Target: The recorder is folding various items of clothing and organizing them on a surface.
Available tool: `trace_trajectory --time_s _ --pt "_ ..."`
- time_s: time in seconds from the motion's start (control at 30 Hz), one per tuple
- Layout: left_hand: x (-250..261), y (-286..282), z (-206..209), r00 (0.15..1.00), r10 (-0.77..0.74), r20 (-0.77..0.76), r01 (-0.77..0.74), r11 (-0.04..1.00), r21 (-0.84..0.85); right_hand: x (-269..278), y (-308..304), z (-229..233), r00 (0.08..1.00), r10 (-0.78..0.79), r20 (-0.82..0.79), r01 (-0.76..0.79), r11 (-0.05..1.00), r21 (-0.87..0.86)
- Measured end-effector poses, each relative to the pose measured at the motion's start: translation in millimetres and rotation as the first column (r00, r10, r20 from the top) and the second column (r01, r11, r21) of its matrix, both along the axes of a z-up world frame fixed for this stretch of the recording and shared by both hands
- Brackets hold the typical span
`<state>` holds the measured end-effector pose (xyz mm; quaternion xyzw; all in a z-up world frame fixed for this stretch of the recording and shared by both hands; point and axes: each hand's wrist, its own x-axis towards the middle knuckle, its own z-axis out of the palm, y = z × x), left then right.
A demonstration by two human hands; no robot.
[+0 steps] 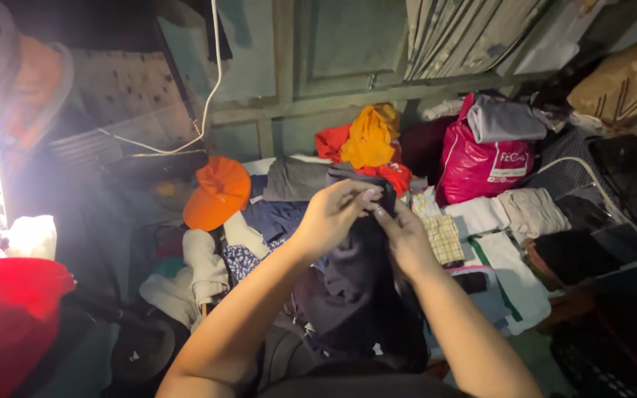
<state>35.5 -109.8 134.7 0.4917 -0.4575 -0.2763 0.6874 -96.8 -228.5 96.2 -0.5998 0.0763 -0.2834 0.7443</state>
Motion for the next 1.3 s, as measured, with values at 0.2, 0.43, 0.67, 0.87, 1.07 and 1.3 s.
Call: trace_trajectory --time_s 0.2,0.43,0.67,0.87,1.07,1.3 --pt "23 40 -26 0.966 0.258 0.01 -0.253 0.953 -0.17 -22 17 58 0.901 -0.394 -0.182 0.311 0.879 -0.362" --pt "36 47 -143 0.977 0.147 0.157 -0.215 0.701 0.68 -34 4 91 0.982 -0.05 0.184 0.05 0.999 0.005" --pt "11 13 -184 0.968 -0.041 -0.247 0.13 0.926 0.356 -45 -12 86 0.943 -0.025 0.333 0.047 0.997 -0.056" --pt "-2 11 -170 0.847 -0.121 -0.517 0.262 0.943 0.208 -60 -28 80 0.936 -0.047 0.348 0.073 0.995 -0.061" --pt "0 10 -171 0.789 0.063 -0.611 0.104 0.967 0.233 -82 -54 69 0.913 -0.137 0.385 0.163 0.986 -0.036" --pt "-4 17 -161 0.835 0.05 -0.548 -0.151 0.979 -0.14 -101 -70 71 0.877 -0.188 0.443 0.242 0.968 -0.068"
